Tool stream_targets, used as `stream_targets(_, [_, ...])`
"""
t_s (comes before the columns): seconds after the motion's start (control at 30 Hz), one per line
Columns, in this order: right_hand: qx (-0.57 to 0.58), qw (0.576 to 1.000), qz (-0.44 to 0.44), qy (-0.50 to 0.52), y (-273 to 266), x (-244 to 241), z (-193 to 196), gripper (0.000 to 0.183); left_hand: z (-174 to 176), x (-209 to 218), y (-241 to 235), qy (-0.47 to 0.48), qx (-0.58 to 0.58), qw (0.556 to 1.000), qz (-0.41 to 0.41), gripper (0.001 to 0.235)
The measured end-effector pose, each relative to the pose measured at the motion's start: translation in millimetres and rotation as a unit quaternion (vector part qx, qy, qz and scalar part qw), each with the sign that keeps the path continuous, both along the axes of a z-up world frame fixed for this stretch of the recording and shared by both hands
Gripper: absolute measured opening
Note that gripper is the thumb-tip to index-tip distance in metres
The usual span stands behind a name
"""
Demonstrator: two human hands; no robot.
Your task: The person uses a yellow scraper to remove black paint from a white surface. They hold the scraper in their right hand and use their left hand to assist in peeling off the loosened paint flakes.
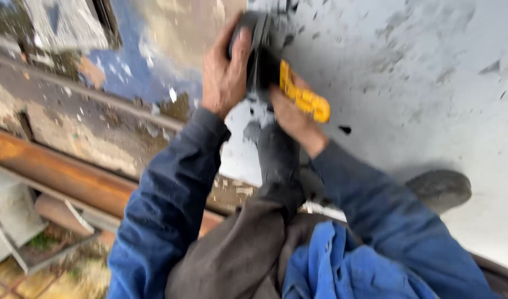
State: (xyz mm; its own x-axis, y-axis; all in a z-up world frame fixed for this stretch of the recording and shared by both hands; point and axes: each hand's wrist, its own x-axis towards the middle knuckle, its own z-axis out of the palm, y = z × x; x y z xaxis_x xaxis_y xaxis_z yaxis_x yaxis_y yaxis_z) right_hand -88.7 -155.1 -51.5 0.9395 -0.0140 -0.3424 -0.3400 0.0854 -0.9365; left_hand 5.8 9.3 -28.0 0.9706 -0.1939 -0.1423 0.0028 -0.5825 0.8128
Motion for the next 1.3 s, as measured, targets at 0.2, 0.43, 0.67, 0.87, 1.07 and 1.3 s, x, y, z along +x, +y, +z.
stream_targets(0.2, [-0.11,0.98,-0.051,-0.16,10.3,-6.7,-52.6,0.038,1.6,8.0,-6.2,-0.007,-0.039,0.999,0.005,0.05])
stream_targets(0.43, [-0.28,0.928,0.002,-0.246,8.3,-5.7,-48.7,0.019,-4.3,17.3,-5.2,-0.011,-0.011,1.0,0.004,0.051])
stream_targets(0.67, [-0.06,0.977,-0.108,-0.175,30.0,-19.1,-60.9,0.035,-0.5,7.4,-3.8,-0.025,-0.033,0.999,-0.005,0.05])
stream_targets(0.87, [-0.707,0.609,0.201,-0.3,21.2,-19.4,-127.5,0.024,7.5,8.5,-12.3,0.075,-0.006,0.996,0.054,0.053])
stream_targets(1.07, [-0.271,0.954,0.054,-0.112,19.2,-18.3,-73.8,0.005,10.6,-0.7,-7.2,0.019,-0.026,0.999,0.015,0.054])
stream_targets(1.3, [0.161,0.981,-0.106,0.012,14.6,-13.8,-62.2,0.031,-12.2,-1.1,-1.1,-0.012,0.025,1.0,-0.007,0.053])
